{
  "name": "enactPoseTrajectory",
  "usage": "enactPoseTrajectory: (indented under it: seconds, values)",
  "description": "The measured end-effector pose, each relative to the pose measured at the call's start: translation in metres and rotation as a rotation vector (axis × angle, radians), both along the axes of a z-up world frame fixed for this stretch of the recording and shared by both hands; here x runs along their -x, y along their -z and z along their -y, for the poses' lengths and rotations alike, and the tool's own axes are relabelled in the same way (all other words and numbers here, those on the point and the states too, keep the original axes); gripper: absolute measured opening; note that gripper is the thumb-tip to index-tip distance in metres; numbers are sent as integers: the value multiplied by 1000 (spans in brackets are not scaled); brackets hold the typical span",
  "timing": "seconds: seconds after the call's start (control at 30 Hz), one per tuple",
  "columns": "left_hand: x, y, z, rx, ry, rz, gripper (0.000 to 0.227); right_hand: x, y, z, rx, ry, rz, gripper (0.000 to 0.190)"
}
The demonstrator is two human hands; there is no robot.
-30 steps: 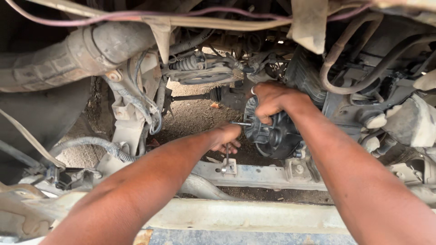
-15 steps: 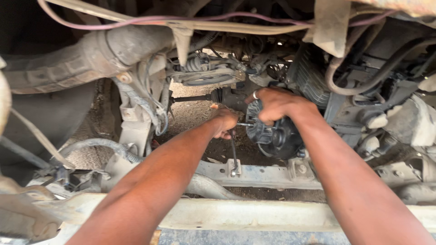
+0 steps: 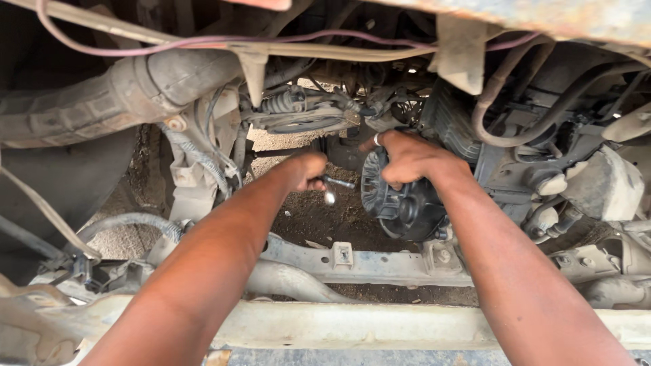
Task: The person uses a wrench to tighten a bolt on a component under the vehicle. The hands hold the wrench and turn it repeatedly to secure the fastener.
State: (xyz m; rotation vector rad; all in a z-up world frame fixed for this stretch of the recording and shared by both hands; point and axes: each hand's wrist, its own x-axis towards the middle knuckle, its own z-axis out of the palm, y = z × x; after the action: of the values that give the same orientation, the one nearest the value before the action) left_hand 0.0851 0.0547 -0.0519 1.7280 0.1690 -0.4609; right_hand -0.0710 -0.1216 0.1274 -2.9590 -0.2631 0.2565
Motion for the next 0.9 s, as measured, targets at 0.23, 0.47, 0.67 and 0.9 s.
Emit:
enactPoseTrajectory:
  seconds: [0.23,0.47,0.67,0.9]
  values:
    - [-9,-1,25,284,-56,-344,17,-16,10,8,-191,59,148,69]
    - [4,-12,33,170,149,-369,28,-14,8,10,-187,100,144,71]
    - [13,-30,22,93,120,-471,46,-14,4,14,-164,122,132,65]
    - [-2,-15,36,46,204,-547,40,-22,14,25,-167,35,204,60]
